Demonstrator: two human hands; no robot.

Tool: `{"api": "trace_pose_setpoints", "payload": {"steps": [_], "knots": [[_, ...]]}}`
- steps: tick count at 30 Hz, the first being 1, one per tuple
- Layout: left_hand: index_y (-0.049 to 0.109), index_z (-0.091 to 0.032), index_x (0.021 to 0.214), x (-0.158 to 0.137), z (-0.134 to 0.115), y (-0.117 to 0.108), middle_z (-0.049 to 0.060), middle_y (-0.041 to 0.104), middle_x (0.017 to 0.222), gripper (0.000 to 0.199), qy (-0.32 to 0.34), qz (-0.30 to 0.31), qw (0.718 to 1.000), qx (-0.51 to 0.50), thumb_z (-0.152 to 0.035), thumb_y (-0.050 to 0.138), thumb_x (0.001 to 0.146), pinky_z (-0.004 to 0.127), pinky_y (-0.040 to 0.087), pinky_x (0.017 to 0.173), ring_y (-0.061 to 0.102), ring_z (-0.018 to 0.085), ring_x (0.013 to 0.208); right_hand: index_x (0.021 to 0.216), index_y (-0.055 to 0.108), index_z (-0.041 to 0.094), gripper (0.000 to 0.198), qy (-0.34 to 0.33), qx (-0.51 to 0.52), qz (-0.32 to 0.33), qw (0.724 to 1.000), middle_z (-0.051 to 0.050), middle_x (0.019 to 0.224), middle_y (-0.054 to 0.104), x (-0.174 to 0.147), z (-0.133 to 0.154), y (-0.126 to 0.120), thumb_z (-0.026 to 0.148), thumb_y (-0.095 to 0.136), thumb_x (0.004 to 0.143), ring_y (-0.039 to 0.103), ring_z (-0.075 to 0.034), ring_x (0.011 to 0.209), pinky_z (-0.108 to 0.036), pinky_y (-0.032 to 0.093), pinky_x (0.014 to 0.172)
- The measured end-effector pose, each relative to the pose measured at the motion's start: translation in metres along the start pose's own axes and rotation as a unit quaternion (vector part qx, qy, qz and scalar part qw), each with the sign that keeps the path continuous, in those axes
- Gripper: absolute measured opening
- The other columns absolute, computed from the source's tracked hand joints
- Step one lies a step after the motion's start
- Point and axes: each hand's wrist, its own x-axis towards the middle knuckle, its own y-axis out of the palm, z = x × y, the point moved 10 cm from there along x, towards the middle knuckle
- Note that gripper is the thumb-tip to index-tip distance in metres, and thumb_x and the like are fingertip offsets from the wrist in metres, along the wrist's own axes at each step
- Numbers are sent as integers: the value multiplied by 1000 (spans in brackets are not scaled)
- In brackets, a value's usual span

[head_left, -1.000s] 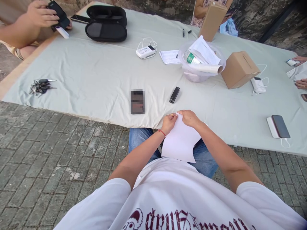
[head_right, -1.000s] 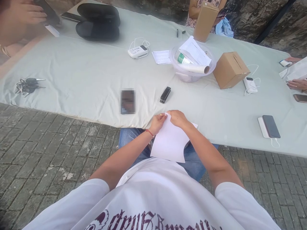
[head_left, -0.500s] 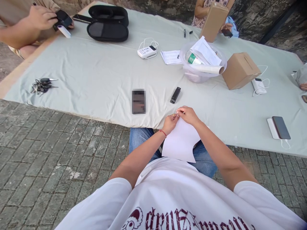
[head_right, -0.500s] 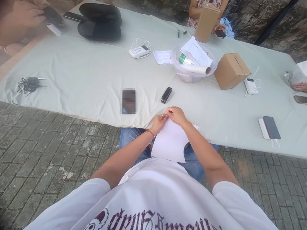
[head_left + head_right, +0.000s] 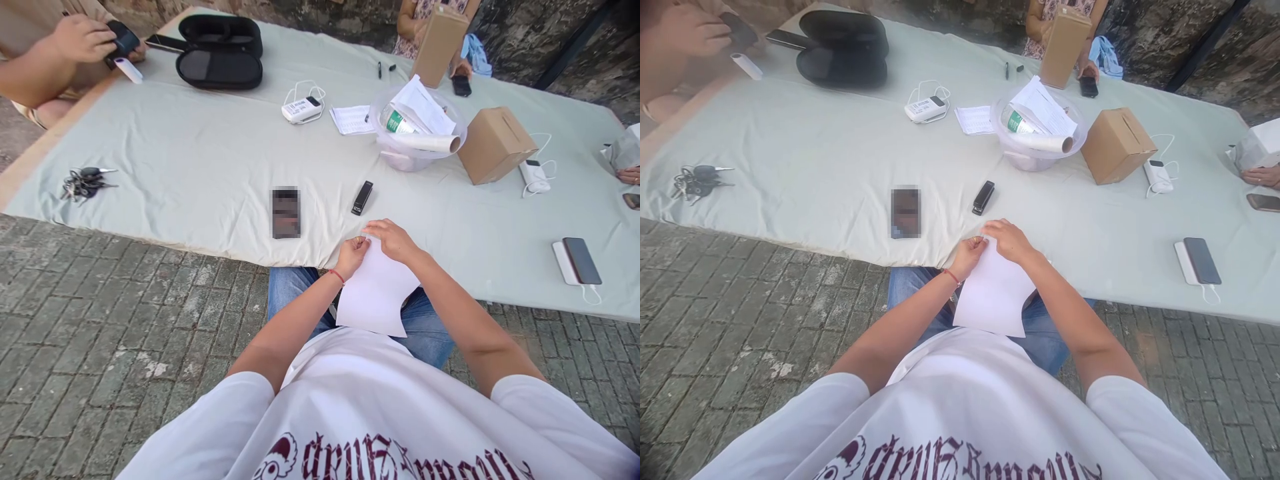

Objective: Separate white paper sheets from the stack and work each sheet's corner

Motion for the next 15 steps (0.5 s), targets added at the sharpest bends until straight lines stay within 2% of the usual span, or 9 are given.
{"api": "trace_pose_setpoints", "payload": {"steps": [3, 7, 11, 14, 15], "knots": [[65, -17, 81, -2, 1, 2, 0, 60, 63, 33, -9, 13, 999, -40, -49, 69, 78, 25, 37, 52, 50, 12, 54, 139, 56, 24, 72, 46, 38, -45, 997, -4, 137, 60, -2, -11, -10, -4, 36, 76, 54, -21, 123, -42, 43, 106], [67, -16, 90, -3, -1, 1, 0, 63, 69, 36, -4, 14, 997, -72, -50, 69, 78, 25, 42, 56, 54, 13, 59, 129, 65, 23, 65, 79, 68, 29, 994, -4, 126, 68, -8, -20, 1, -3, 38, 76, 61, -21, 116, -37, 46, 103], [66, -16, 92, -1, 1, -3, 1, 65, 72, 36, -5, -2, 995, -98, -49, 70, 77, 26, 44, 60, 55, 13, 62, 138, 56, 24, 70, 111, 32, 0, 993, -5, 138, 60, -14, -28, -9, -5, 40, 76, 58, -21, 121, -37, 44, 104], [66, -16, 93, 1, 2, -5, 1, 65, 73, 36, -9, -9, 993, -117, -47, 72, 76, 26, 45, 62, 56, 13, 63, 135, 58, 26, 66, 111, 4, 54, 992, -5, 135, 62, -17, -26, 2, -3, 42, 79, 58, -24, 122, -38, 44, 103], [66, -16, 93, 1, 3, -5, 1, 65, 73, 36, -11, -12, 993, -120, -46, 72, 76, 26, 45, 61, 56, 13, 63, 136, 58, 26, 65, 116, -1, 54, 992, -5, 136, 62, -17, -26, 3, -2, 42, 79, 57, -24, 123, -39, 44, 103]]}}
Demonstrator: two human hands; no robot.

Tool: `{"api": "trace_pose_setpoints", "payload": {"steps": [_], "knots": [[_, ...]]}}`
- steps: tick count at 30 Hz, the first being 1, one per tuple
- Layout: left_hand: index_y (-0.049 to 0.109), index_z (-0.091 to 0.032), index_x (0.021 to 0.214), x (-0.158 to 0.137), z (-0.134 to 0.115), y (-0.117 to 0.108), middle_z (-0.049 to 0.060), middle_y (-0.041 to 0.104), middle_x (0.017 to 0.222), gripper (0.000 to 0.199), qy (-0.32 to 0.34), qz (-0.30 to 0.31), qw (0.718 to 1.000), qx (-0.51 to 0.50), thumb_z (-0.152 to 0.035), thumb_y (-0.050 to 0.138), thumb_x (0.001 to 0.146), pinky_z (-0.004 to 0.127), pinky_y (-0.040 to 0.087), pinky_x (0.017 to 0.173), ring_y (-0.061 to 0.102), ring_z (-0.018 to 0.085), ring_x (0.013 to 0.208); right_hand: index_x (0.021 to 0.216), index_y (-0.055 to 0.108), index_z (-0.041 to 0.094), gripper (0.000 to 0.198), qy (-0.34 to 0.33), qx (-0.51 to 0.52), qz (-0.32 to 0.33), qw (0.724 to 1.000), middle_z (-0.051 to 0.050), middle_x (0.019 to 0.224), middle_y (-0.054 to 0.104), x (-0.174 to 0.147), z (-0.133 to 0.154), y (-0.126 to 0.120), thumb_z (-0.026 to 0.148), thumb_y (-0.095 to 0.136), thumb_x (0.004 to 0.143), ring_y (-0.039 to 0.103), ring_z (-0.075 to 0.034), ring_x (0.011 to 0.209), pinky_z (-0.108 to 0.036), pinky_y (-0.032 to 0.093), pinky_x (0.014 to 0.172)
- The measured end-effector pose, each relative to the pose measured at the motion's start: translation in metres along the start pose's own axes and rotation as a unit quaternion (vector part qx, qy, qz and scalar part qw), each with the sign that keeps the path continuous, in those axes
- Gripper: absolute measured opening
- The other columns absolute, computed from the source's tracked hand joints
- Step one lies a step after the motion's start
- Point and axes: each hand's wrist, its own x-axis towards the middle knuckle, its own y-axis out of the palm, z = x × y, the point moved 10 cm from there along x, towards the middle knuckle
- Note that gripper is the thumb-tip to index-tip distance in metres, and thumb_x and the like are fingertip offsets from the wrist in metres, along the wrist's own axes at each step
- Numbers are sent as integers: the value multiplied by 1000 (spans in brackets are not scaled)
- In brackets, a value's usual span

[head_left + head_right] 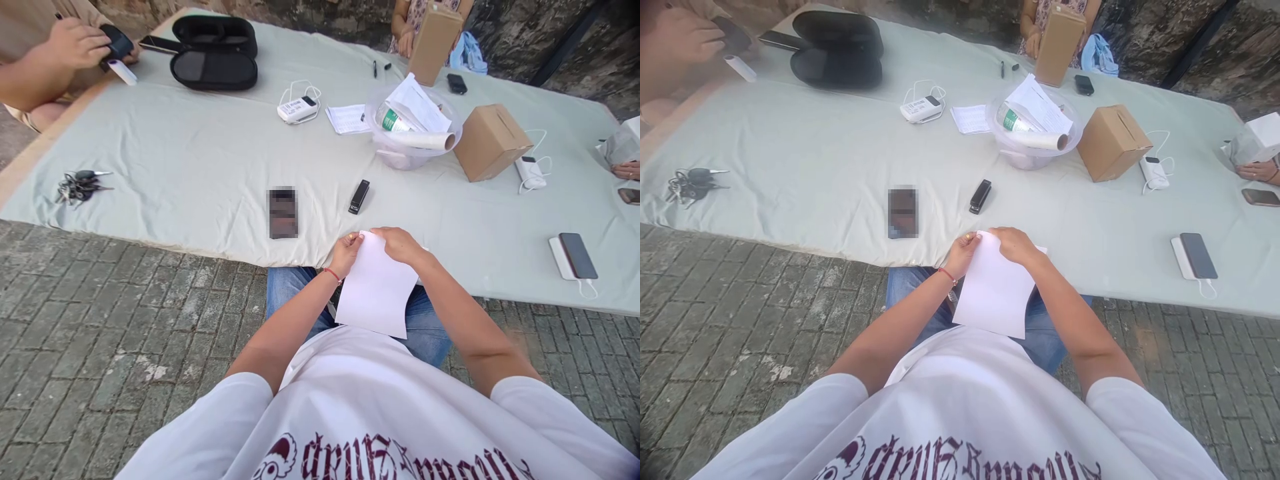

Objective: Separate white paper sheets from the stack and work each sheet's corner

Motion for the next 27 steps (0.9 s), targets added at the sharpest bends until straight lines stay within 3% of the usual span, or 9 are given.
{"api": "trace_pose_setpoints", "payload": {"steps": [3, 7, 11, 15, 17, 21, 27], "knots": [[65, -15, 92, 0, 0, -1, 1, 65, 73, 34, -6, -7, 1000, -1, -45, 72, 77, 27, 44, 61, 55, 13, 63, 139, 54, 25, 67, 18, -8, -35, 999, -6, 139, 59, -2, -3, -3, -2, 43, 79, 55, -25, 126, -39, 43, 104], [65, -15, 91, 0, -2, -3, 1, 64, 72, 31, -6, -17, 1000, 1, -42, 71, 77, 27, 45, 63, 55, 13, 64, 126, 66, 29, 59, 13, 40, 15, 999, -1, 127, 68, -5, -14, 4, 1, 46, 77, 63, -25, 115, -35, 49, 96], [63, -16, 85, 3, -9, -7, -1, 60, 70, 25, 14, -38, 999, -23, -39, 71, 77, 26, 44, 65, 53, 11, 63, 121, 70, 27, 49, 47, 109, 0, 993, 0, 129, 67, -17, -51, -14, 9, 45, 82, 61, -23, 118, -34, 47, 101], [62, -16, 83, 7, -12, -11, -2, 57, 69, 24, 16, -59, 998, -22, -37, 71, 76, 25, 43, 65, 51, 10, 63, 110, 74, 25, 32, 79, 162, -3, 984, -2, 117, 73, -36, -92, -26, 26, 54, 86, 65, -23, 109, -37, 48, 99], [63, -15, 84, 9, -13, -11, -2, 58, 70, 24, 16, -67, 997, -24, -36, 72, 75, 25, 42, 65, 50, 10, 63, 108, 75, 24, 30, 104, 225, -18, 968, -4, 109, 74, -46, -111, -26, 32, 56, 86, 67, -22, 101, -36, 53, 92], [63, -15, 84, 9, -17, -11, -3, 56, 69, 24, 25, -74, 997, -12, -35, 71, 74, 23, 41, 63, 48, 9, 63, 107, 74, 20, 31, 167, 373, -44, 911, -7, 100, 74, -61, -140, -10, 36, 58, 85, 67, -19, 88, -32, 57, 76], [61, -16, 82, 5, -23, -7, -2, 55, 69, 25, 31, -79, 996, 33, -38, 70, 75, 23, 42, 63, 48, 10, 65, 102, 73, 20, 30, 175, 472, -88, 860, -6, 100, 73, -64, -151, 9, 40, 62, 82, 66, -16, 85, -32, 58, 76]]}}
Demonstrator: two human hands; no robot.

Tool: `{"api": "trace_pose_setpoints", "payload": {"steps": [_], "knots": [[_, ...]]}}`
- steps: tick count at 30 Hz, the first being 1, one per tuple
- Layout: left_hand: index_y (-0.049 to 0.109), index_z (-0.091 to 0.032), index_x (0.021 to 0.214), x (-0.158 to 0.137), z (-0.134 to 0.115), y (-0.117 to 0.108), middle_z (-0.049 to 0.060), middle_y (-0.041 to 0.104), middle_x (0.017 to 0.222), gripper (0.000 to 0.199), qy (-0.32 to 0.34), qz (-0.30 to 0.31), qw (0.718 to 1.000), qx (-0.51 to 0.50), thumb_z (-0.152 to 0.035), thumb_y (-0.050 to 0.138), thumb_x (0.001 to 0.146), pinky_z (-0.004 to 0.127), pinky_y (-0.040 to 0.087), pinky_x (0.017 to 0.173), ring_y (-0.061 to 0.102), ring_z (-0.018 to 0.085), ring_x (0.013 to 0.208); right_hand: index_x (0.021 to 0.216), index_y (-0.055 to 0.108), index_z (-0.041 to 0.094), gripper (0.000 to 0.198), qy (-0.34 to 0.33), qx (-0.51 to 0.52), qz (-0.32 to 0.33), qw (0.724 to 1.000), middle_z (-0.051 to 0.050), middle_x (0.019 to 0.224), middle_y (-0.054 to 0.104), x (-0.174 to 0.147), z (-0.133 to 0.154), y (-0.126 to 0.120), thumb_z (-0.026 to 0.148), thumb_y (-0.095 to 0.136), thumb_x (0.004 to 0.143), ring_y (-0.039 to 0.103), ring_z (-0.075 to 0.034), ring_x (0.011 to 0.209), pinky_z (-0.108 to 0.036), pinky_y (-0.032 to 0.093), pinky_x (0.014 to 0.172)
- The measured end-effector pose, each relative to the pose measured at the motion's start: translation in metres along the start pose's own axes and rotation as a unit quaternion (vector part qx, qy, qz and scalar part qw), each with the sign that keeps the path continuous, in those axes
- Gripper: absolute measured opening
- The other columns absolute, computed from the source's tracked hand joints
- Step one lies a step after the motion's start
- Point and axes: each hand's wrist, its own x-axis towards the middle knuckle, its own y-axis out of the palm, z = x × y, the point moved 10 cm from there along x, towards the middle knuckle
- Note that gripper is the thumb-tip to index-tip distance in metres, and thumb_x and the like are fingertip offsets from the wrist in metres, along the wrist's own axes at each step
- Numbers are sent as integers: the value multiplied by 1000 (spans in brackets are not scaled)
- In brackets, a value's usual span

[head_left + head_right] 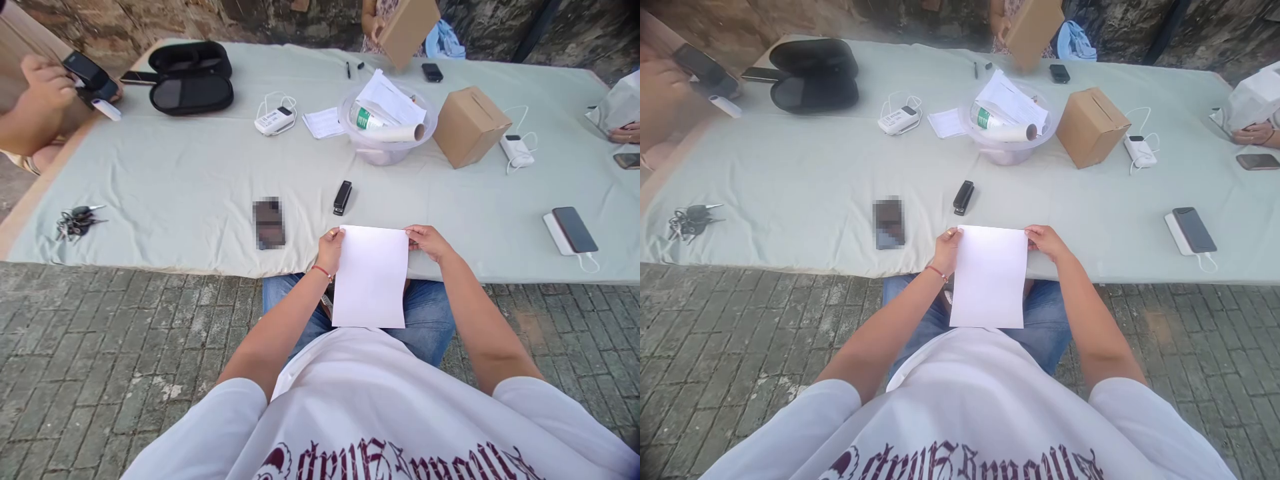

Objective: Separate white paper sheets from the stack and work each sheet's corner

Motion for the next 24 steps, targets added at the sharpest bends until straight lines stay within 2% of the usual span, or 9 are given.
{"api": "trace_pose_setpoints", "payload": {"steps": [8, 11, 16, 24], "knots": [[64, -15, 78, 15, -16, 9, -1, 56, 67, 19, 15, 16, 998, 55, -33, 69, 76, 24, 40, 62, 49, 11, 62, 94, 71, 20, 27, -30, -9, -77, 997, -2, 83, 68, 13, -2, -10, 41, 58, 81, 61, -15, 73, -30, 55, 68], [60, -16, 72, 24, -13, 6, -3, 51, 62, 17, 4, 11, 997, 74, -31, 67, 77, 24, 37, 57, 44, 9, 57, 91, 70, 20, 25, -27, -5, -74, 997, -2, 81, 67, 15, 1, -7, 40, 58, 81, 61, -15, 73, -29, 54, 67], [49, -19, 65, 30, -7, -2, -7, 38, 56, 23, 13, -6, 996, 89, -30, 64, 78, 21, 27, 50, 32, 7, 51, 92, 70, 20, 27, -34, -8, -37, 999, -4, 91, 71, 19, 5, 6, 42, 63, 78, 63, -16, 80, -30, 55, 70], [62, -15, 76, 28, -1, -7, -3, 51, 62, 19, -24, -10, 998, 56, -33, 68, 74, 23, 36, 54, 43, 10, 57, 86, 71, 19, 27, -23, -9, -66, 998, -4, 84, 71, 26, -2, 5, 42, 66, 74, 63, -16, 75, -29, 53, 66]]}}
